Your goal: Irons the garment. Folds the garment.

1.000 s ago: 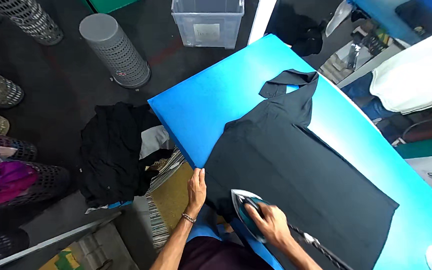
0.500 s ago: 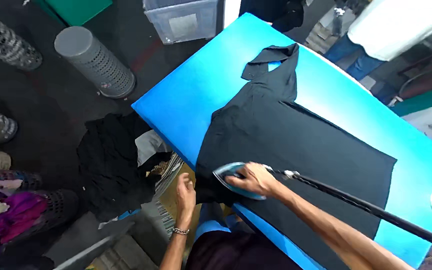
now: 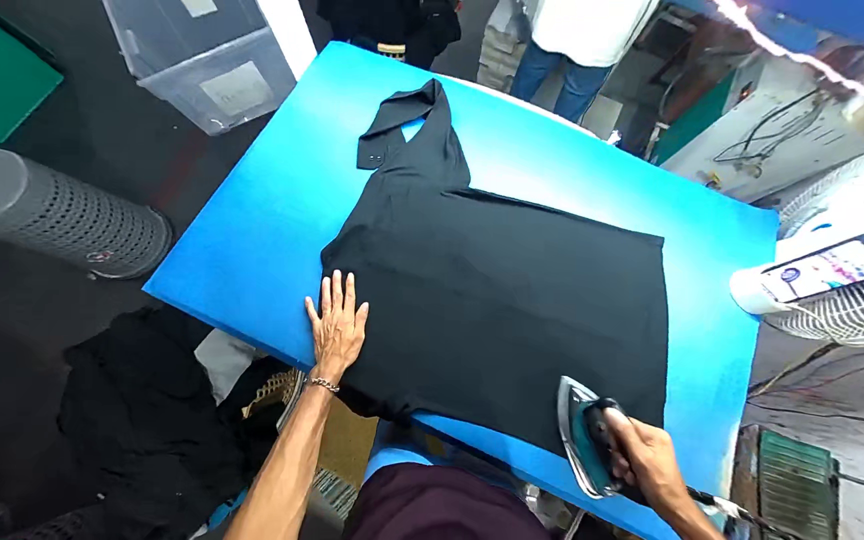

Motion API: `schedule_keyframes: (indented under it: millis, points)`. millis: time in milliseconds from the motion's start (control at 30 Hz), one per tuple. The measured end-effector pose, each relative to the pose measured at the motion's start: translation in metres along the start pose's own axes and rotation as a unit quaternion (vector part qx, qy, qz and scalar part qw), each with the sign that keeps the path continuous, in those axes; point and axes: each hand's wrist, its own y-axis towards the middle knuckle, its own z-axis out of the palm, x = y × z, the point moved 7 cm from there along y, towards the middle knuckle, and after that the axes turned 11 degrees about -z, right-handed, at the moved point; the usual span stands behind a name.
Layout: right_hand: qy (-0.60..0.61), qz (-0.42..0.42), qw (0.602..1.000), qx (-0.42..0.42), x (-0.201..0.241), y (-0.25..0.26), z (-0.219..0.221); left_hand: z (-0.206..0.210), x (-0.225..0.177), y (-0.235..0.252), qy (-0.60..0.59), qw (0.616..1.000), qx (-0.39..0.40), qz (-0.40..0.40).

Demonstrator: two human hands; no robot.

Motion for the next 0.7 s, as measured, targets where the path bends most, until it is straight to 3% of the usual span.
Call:
schedule_keyframes:
  millis: [67, 167, 267, 367, 433, 500, 700]
  points:
    - [-0.079, -0.057, 0.990, 0.098, 0.048, 0.023, 0.058, -0.003, 0.001, -0.002, -0.025, 0.999, 0.030, 0.001]
    - [-0.196, -0.133, 0.941, 0.240, 0.140, 0.053, 0.174, -0.004, 0.011, 0.002, -0.066, 0.996, 0.053, 0.000]
    - [-0.224, -0.205, 0.919, 0.249, 0.218, 0.091, 0.257, -0.012, 0.017, 0.010, -0.105, 0.992, 0.075, -0.014]
    - [-0.205, -0.226, 0.929, 0.210, 0.252, 0.131, 0.279, -0.022, 0.017, 0.013, -0.164, 0.979, 0.120, -0.035]
    - [-0.199, -0.191, 0.944, 0.179, 0.244, 0.143, 0.256, -0.028, 0.016, 0.011, -0.177, 0.972, 0.146, -0.047]
    - [-0.197, -0.153, 0.961, 0.119, 0.213, 0.135, 0.204, -0.030, 0.014, 0.012, -0.174, 0.971, 0.151, -0.058]
    - [-0.117, 0.057, 0.985, -0.111, 0.035, 0.056, -0.010, -0.032, -0.010, 0.018, -0.070, 0.991, 0.082, -0.084]
